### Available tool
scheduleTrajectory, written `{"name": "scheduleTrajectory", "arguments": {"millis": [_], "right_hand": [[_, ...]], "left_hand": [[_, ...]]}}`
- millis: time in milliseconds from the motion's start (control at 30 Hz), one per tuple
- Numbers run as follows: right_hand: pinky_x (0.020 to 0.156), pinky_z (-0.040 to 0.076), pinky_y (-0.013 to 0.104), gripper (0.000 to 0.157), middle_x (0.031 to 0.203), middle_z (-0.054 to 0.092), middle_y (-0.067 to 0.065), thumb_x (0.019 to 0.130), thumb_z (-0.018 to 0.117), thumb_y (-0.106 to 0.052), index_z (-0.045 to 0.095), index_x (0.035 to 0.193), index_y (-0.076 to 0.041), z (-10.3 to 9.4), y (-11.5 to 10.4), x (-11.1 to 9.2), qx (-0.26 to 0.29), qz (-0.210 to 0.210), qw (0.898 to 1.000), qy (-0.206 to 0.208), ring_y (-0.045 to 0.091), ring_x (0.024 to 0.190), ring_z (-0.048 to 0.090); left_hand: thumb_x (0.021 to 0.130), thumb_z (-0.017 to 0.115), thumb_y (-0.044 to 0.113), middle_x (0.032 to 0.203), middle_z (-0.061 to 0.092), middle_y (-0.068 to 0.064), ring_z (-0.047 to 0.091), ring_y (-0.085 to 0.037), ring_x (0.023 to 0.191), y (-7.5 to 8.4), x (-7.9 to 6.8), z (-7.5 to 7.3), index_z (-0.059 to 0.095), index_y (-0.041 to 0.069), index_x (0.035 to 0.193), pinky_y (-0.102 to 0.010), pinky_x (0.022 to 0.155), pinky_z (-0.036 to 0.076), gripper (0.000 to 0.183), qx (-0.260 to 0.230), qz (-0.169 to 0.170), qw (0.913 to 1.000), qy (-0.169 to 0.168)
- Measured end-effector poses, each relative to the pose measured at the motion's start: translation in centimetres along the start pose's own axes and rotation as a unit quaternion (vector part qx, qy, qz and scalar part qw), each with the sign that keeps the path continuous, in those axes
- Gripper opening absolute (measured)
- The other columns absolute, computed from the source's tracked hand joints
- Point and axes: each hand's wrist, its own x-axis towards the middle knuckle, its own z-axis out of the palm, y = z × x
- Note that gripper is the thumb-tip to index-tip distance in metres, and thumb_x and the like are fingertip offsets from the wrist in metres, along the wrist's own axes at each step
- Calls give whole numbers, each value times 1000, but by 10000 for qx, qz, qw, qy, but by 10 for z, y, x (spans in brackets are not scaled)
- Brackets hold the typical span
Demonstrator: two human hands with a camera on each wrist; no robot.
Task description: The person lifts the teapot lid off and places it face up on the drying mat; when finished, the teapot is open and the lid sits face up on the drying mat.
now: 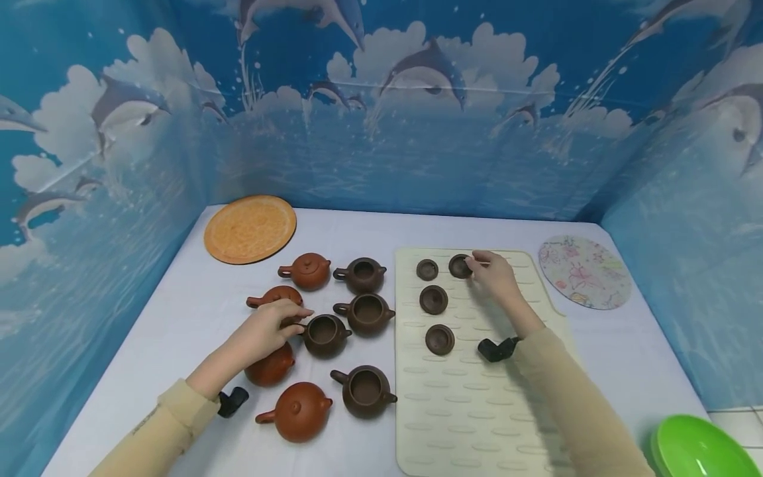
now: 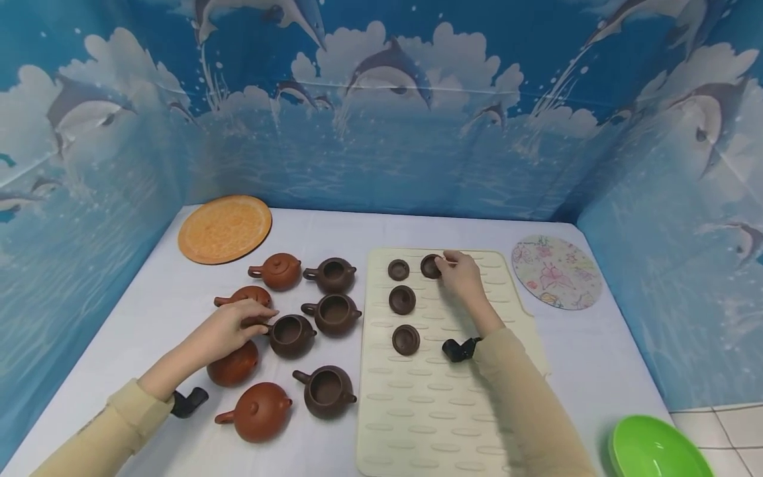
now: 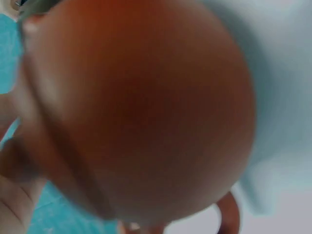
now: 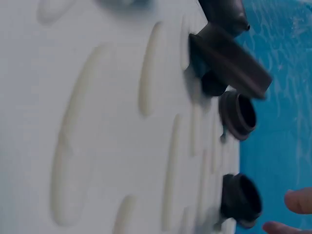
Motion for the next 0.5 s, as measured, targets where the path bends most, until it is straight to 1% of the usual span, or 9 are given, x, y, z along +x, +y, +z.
{"name": "scheduleTrajectory", "arguments": {"millis": [67,133,233,300,367,433,500], "right_hand": [[106,44,53,52,147,41,29,104,47,-27,41,147,2,-2,-8,-8,-14,-247,9996,115,43,130,49],[107,43,54,49,146,40,30,103,49,-24,44,144,3,-1,-19,-18,-55,-624,9977,248,44,133,45],[104,45,53,44,139,47,28,102,53,-21,50,140,2,7,-38,-40,-25,-1251,9918,256,42,126,50],[102,48,50,40,134,52,24,101,55,-18,54,137,0,15,-53,-57,160,-1639,9863,79,39,122,53],[100,51,46,36,131,57,19,100,58,-18,59,133,-4,26,-67,-74,288,-1911,9810,-184,35,118,58],[100,53,42,32,130,60,14,98,62,-15,63,129,-6,37,-80,-91,505,-2176,9734,-518,33,120,59],[98,54,38,29,126,63,9,96,64,-15,67,125,-9,49,-92,-106,604,-2409,9653,-807,28,116,62]], "left_hand": [[87,75,9,120,69,-7,63,-27,114,6,-6,-6,71,13,121,-47,95,55,35,-27,69,9999,97],[87,74,9,120,69,-5,64,-26,115,13,-14,-11,71,13,121,-44,94,55,35,-132,154,9997,116],[87,74,8,118,70,-1,65,-21,108,21,-30,-15,72,14,120,-36,88,58,33,-305,287,9991,-23],[87,74,8,114,71,1,65,-15,101,24,-43,-16,72,15,119,-29,83,58,33,-425,353,9983,-161],[87,74,9,110,71,3,64,-11,96,25,-55,-15,73,17,118,-25,80,57,32,-527,388,9975,-266],[87,75,14,110,71,6,64,-9,96,25,-68,-13,73,19,117,-24,81,57,31,-605,351,9970,-330],[86,76,18,111,71,8,66,-10,101,25,-80,-10,73,20,117,-27,85,57,32,-693,279,9967,-318]]}}
